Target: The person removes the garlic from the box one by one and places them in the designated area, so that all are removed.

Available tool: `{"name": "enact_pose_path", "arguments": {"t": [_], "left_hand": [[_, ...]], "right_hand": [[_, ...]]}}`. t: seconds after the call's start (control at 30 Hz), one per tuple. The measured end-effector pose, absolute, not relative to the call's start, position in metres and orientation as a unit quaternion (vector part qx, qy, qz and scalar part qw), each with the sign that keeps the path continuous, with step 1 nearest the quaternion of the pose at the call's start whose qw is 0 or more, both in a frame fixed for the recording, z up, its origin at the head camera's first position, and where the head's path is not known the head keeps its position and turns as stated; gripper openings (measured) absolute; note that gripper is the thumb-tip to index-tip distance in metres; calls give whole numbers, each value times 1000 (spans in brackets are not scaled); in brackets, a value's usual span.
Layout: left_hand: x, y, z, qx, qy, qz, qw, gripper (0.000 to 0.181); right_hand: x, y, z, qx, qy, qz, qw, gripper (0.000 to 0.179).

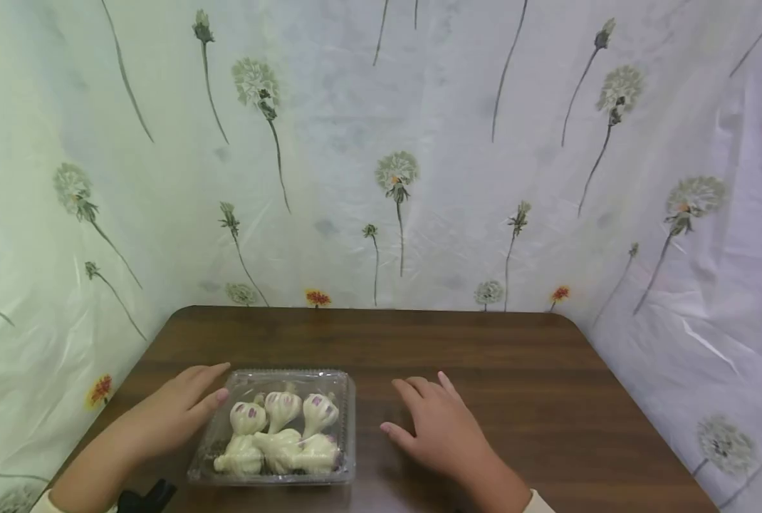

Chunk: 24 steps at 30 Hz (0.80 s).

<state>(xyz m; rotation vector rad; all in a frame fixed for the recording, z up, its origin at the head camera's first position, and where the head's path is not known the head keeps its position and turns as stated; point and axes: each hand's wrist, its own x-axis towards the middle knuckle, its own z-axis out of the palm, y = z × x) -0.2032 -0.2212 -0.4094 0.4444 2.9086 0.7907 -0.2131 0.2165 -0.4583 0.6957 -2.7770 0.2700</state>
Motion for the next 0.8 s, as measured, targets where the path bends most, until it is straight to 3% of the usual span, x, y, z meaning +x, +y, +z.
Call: {"name": "enact_pose_path", "arguments": {"t": [0.4,0.57,0.8], "left_hand": [[-203,-235,-433,61,920,385,31,62],[-203,-239,-448,23,876,477,67,48],[-206,-248,-468,43,809,575,112,41]], "right_hand": [[-201,206,-463,237,-931,279,-9,59],[-197,198,-466,265,-897,353,-16,42],[-189,188,-465,300,-870,389,-30,37]]}}
